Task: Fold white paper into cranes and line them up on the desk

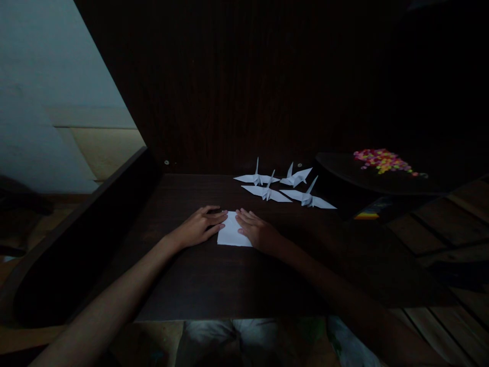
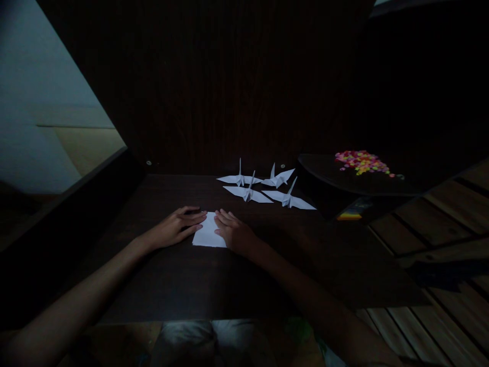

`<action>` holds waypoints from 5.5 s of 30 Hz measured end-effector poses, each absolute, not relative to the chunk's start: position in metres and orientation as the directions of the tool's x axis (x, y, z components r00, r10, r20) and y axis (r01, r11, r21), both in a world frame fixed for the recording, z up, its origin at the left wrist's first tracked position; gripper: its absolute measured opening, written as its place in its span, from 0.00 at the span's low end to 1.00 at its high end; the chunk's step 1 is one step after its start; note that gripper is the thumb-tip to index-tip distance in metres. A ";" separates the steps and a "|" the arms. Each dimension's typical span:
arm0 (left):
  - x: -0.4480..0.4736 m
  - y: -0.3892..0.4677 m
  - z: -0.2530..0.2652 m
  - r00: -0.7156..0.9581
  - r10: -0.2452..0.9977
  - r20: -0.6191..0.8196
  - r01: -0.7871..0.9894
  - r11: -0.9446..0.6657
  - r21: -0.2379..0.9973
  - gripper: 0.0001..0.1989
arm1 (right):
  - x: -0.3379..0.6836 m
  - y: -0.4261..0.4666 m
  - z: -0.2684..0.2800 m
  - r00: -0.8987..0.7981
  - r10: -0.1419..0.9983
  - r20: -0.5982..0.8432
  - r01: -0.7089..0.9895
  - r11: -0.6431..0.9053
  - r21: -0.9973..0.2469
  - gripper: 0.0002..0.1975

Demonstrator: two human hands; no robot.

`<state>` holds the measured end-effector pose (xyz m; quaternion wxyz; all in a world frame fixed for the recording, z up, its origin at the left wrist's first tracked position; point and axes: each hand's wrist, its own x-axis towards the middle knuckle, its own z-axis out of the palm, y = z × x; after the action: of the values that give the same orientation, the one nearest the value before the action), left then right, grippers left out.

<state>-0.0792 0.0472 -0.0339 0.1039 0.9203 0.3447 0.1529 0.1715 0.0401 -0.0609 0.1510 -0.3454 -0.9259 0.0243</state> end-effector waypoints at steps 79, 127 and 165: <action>-0.073 0.028 -0.027 0.732 0.681 0.012 0.665 -0.718 0.206 0.33 | 0.210 0.055 -0.048 -0.753 0.627 0.199 0.452 0.712 -0.537 0.36; -0.048 0.015 -0.016 0.526 0.839 -0.141 0.279 -0.014 0.960 0.20 | 0.173 0.027 -0.025 -0.316 0.937 0.149 0.190 0.217 -0.958 0.09; -0.046 0.010 -0.003 0.370 0.898 -0.238 0.072 0.228 0.971 0.23 | 0.179 0.024 -0.014 -0.371 0.928 -0.017 0.108 0.025 -0.994 0.17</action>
<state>-0.0460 0.0105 -0.0032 0.6359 0.5297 0.4576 0.3249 0.1795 0.0242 -0.0143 0.3687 -0.4223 -0.6136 0.5561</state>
